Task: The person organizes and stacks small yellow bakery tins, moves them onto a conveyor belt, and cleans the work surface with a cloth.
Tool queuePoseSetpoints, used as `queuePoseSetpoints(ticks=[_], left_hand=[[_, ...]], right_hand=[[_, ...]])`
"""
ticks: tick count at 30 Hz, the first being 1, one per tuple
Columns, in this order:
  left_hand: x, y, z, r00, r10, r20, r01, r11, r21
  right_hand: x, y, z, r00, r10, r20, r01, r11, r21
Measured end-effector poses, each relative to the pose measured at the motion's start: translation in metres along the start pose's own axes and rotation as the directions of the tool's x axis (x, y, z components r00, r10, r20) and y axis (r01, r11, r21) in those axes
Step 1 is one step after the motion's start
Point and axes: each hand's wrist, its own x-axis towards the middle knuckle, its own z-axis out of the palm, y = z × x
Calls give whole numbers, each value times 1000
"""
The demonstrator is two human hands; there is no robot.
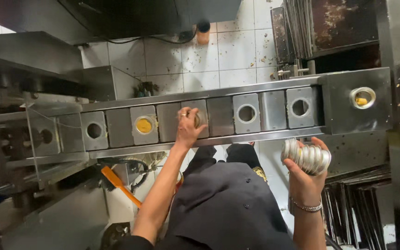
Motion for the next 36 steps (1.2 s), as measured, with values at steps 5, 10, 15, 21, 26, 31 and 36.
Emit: queuePoseSetpoints(ticks=[5,10,15,21,26,31,36], left_hand=[[-16,-28,-15,998,-20,-53,15,995,-101],[-31,-35,-38,974,-206,-88,184,960,-210],[-27,-4,-33,972,-145,-187,109,976,-190],[7,35,21,986,161,-43,-165,979,-123],[22,32,33,963,235,132,-251,961,117],[9,12,17,985,168,46,-174,938,301],[7,-5,-1,989,64,134,-107,934,340]], right_hand=[[-8,10,-14,998,62,26,-61,998,-22],[-9,22,-20,997,62,39,-62,998,-2],[-12,15,-14,998,52,26,-52,999,-8],[-19,12,-7,999,49,22,-49,999,-21],[-35,5,-5,999,48,-3,-48,997,-61],[-45,-16,3,968,234,-92,-237,971,-25],[-45,-18,6,964,243,-104,-249,968,-42]])
